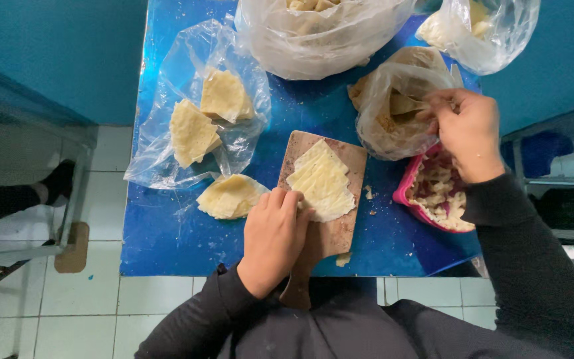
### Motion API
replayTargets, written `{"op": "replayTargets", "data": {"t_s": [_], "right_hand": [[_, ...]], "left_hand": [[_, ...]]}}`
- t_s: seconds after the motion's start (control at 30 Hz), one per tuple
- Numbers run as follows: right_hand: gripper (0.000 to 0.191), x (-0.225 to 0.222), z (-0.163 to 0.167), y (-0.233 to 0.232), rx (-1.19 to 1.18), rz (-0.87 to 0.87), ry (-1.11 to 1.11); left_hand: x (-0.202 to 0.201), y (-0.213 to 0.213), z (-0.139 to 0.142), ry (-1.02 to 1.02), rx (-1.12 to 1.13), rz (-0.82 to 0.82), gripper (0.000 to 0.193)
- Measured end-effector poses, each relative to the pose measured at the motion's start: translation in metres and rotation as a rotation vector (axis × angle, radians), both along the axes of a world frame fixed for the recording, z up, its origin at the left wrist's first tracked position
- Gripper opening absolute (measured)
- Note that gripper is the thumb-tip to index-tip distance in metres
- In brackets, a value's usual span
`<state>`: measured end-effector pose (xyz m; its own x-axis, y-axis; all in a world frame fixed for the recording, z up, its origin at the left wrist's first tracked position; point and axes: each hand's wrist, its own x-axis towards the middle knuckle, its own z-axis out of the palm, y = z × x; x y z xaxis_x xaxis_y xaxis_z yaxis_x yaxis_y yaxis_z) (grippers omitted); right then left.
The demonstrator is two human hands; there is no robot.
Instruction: The person peels a thin outer layer off a large round pastry, cuts the pastry into wedge pieces with a knife on a wooden board, and spoons a crumbly filling from a plastic bag into the pieces, placing filled pieces aside and discarding scraps into a pink bowl.
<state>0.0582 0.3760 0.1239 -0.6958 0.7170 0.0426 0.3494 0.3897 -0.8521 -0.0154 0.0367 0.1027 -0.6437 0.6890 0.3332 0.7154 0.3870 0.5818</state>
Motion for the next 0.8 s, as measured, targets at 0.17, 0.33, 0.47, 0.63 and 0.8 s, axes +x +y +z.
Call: {"op": "replayTargets", "data": {"t_s": [0.17,0.33,0.47,0.63,0.8], "right_hand": [[0.017,0.021,0.006,0.005,-0.222,-0.073,0.067],[0.017,0.046,0.022,-0.002,-0.318,-0.087,0.197],[0.017,0.067,0.032,-0.029,-0.368,-0.063,0.226],[0.020,0.072,0.019,-0.078,-0.496,0.066,0.165],[0.022,0.066,0.010,-0.121,-0.203,0.193,-0.042]], "left_hand": [[-0.001,0.004,-0.006,-0.009,-0.005,0.010,0.021],[-0.001,0.005,-0.006,-0.034,-0.009,0.012,0.020],[0.000,0.003,-0.004,-0.054,0.018,0.028,0.020],[0.000,-0.001,-0.003,-0.120,0.047,0.030,0.021],[-0.001,0.001,-0.005,-0.082,0.028,0.030,0.020]]}}
